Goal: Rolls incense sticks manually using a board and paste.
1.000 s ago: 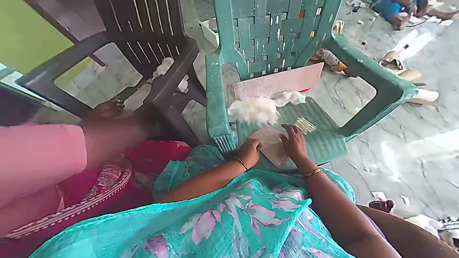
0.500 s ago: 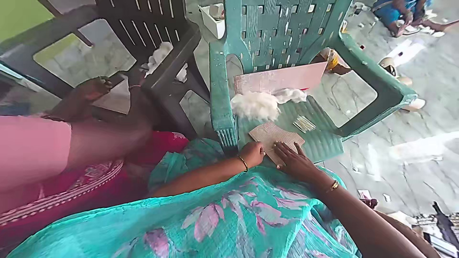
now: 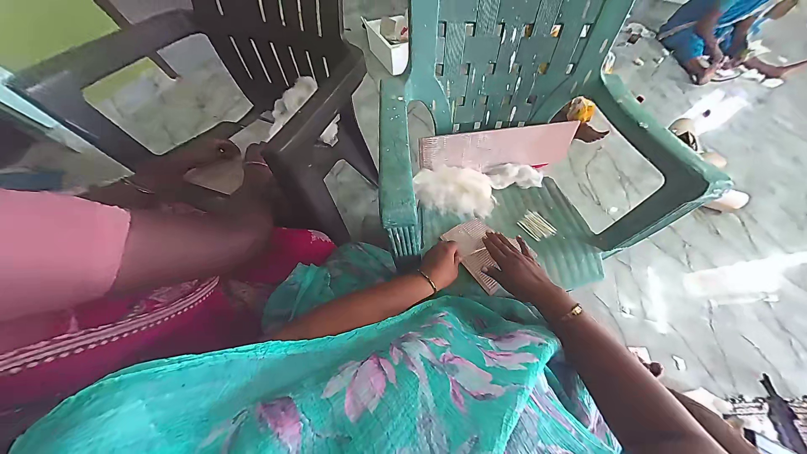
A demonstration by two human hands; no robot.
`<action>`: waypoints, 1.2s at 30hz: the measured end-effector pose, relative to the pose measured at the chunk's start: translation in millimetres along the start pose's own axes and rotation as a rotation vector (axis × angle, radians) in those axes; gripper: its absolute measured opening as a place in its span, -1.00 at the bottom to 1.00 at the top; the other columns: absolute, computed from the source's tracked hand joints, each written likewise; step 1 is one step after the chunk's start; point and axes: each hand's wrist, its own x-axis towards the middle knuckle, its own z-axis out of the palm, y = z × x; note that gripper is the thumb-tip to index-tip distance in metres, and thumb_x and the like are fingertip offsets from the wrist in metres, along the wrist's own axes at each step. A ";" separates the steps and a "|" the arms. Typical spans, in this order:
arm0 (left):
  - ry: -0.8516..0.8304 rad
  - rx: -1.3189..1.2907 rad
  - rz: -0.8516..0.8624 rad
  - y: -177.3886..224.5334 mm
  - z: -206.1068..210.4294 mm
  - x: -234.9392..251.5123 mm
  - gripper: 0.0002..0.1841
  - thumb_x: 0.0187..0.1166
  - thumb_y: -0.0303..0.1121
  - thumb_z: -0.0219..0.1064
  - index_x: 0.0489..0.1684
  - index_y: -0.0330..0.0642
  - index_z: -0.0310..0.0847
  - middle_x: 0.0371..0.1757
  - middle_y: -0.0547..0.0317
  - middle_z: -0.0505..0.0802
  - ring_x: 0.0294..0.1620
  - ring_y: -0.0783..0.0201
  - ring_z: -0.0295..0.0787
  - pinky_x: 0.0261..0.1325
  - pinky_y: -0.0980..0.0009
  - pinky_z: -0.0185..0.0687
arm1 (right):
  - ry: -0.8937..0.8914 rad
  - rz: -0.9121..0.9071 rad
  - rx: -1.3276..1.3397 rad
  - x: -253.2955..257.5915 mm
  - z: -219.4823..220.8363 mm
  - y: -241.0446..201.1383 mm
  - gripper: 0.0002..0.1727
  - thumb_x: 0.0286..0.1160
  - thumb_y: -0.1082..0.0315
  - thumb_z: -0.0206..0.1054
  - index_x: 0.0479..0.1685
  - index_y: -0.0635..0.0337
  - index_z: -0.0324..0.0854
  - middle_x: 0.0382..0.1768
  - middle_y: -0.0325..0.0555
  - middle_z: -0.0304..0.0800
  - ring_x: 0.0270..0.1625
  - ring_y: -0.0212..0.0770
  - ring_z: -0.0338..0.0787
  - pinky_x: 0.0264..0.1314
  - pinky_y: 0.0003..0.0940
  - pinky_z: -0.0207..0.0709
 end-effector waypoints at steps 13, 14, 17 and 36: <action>-0.160 0.079 0.033 5.0 6.7 -5.2 -0.67 0.83 -0.34 0.10 0.20 -0.46 0.65 0.24 -0.29 0.78 0.38 -0.12 0.70 0.52 -0.04 0.50 | -0.175 -0.012 -0.051 -42.7 12.0 -11.2 -0.10 0.74 -0.18 0.06 0.93 0.14 -0.10 0.93 -0.03 -0.13 0.96 -0.06 -0.16 0.87 0.35 -0.53; -0.180 0.084 0.041 6.1 8.0 -7.0 -0.66 0.84 -0.33 0.09 0.19 -0.46 0.65 0.23 -0.29 0.78 0.37 -0.12 0.70 0.50 -0.05 0.50 | -0.180 -0.017 -0.053 -50.9 13.0 -11.3 -0.11 0.74 -0.17 0.08 0.93 0.13 -0.06 0.93 -0.03 -0.11 0.96 -0.05 -0.13 0.86 0.37 -0.51; -0.193 0.072 0.063 7.3 10.9 -11.1 -0.67 0.84 -0.35 0.09 0.18 -0.47 0.64 0.21 -0.30 0.78 0.35 -0.13 0.72 0.48 -0.06 0.52 | -0.101 -0.053 -0.043 -71.7 12.2 -10.7 -0.21 0.71 -0.08 0.19 0.85 0.13 0.17 0.86 -0.05 0.14 0.90 -0.01 0.09 0.82 0.47 -0.42; -0.162 0.036 0.214 15.7 10.4 -36.8 -0.70 0.80 -0.38 0.14 0.16 -0.46 0.68 0.19 -0.28 0.80 0.33 -0.11 0.73 0.49 0.00 0.52 | 0.691 -0.085 0.053 -72.3 42.4 1.0 -0.81 0.61 0.34 0.32 -0.17 0.03 0.89 -0.13 -0.17 0.96 0.20 0.05 0.84 0.40 0.28 0.44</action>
